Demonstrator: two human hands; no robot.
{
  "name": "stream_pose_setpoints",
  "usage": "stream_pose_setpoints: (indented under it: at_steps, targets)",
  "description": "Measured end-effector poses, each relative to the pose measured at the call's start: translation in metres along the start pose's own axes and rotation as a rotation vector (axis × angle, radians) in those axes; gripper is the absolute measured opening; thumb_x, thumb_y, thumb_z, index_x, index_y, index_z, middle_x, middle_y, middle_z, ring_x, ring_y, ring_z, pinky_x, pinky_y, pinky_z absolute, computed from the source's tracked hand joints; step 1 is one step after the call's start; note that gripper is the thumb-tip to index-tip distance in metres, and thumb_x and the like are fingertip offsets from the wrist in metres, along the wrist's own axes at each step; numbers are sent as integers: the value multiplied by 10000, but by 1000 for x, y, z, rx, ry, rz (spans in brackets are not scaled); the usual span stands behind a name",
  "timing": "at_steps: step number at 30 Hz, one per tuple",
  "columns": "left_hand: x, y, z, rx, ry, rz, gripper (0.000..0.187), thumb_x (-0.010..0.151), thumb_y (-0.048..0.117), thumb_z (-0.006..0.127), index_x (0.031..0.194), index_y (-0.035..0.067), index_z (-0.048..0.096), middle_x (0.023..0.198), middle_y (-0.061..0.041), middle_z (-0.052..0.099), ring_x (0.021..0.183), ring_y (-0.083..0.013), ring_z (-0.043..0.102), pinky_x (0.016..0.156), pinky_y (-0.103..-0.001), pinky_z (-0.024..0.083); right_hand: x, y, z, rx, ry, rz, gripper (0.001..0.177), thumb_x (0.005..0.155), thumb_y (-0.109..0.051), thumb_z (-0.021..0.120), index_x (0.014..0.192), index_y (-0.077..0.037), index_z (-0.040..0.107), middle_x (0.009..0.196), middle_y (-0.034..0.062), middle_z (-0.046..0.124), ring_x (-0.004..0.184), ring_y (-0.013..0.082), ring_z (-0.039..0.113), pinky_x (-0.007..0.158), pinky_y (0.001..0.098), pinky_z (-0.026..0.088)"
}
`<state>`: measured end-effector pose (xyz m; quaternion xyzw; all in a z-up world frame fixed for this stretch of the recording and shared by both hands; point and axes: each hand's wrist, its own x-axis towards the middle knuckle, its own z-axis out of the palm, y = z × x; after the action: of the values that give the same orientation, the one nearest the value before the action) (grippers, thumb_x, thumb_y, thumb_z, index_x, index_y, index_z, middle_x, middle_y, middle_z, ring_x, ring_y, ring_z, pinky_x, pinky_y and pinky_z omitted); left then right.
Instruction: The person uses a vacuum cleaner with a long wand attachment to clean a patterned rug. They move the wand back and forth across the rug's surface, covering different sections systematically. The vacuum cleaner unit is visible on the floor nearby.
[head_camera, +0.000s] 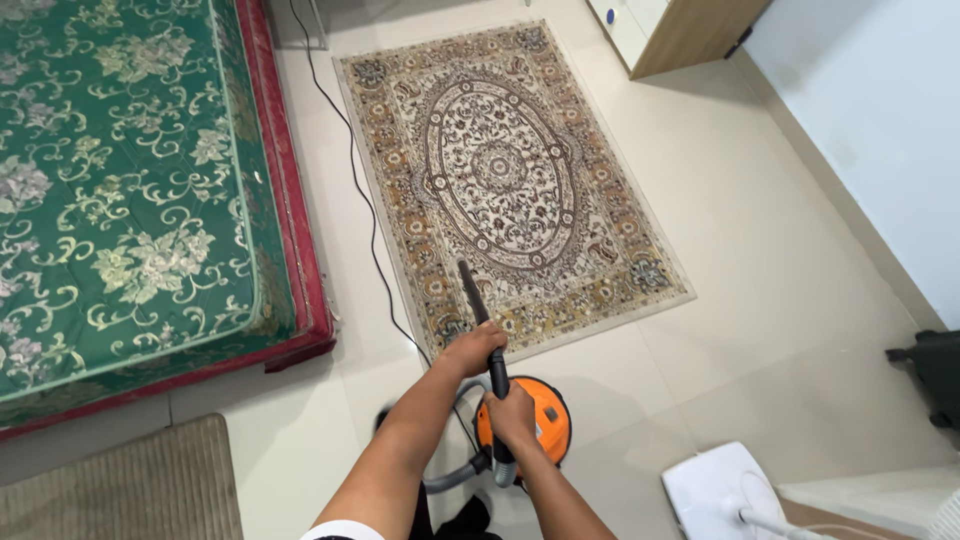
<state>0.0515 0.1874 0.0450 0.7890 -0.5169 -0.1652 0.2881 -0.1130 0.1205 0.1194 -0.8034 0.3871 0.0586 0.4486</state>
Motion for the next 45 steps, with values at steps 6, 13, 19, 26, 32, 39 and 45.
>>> stream_pose_setpoints:
  at_steps: [6, 13, 19, 26, 32, 39, 45]
  targets:
    - [29, -34, -37, -22, -18, -73, 226, 761, 9, 704, 948, 95, 608, 1116, -109, 638, 1244, -381, 548, 1053, -465, 448, 45, -40, 9, 21, 9, 32, 281, 806, -263, 741, 873, 1, 673, 776, 205, 727, 790, 373, 736, 752, 453, 564]
    - [71, -99, -84, -47, 3, -17, 200, 788, -13, 659, 951, 89, 604, 1113, -116, 651, 1243, -384, 576, 1205, -443, 377, 115, -88, 38, 20, 47, 28, 288, 793, -270, 750, 882, -7, 673, 778, 203, 730, 785, 371, 738, 742, 455, 565]
    - [110, -144, -120, -20, -23, -40, 166, 821, 13, 658, 959, 99, 622, 1154, -116, 656, 1313, -390, 534, 1193, -445, 379, 170, -126, 57, 5, 54, 77, 297, 807, -286, 739, 910, -13, 684, 795, 208, 732, 796, 375, 738, 751, 462, 559]
    - [145, -187, -149, 0, -70, -85, 182, 822, -11, 668, 961, 94, 618, 1195, -95, 655, 1398, -396, 466, 1138, -458, 429, 216, -169, 67, 0, 82, 72, 306, 786, -288, 741, 929, -27, 673, 796, 213, 725, 793, 383, 732, 756, 464, 558]
    - [157, -221, -149, -54, 6, -6, 239, 796, -37, 666, 987, 102, 623, 1129, -91, 663, 1226, -352, 610, 1250, -456, 373, 242, -181, 76, -2, 38, 106, 285, 801, -288, 721, 886, -22, 665, 790, 207, 727, 765, 369, 737, 744, 467, 560]
    - [145, -208, -146, -46, -94, -84, 184, 809, 16, 676, 957, 108, 614, 1145, -84, 648, 1265, -337, 584, 1057, -415, 506, 244, -146, 95, -20, 32, 69, 305, 806, -294, 743, 953, -36, 675, 841, 211, 728, 816, 379, 722, 764, 457, 552]
    - [122, -191, -126, -2, -93, -73, 182, 807, 18, 681, 950, 123, 639, 1154, -83, 650, 1326, -374, 517, 995, -467, 506, 218, -121, 103, 7, 13, 94, 318, 809, -267, 743, 983, -10, 674, 865, 225, 738, 834, 385, 742, 787, 451, 567]
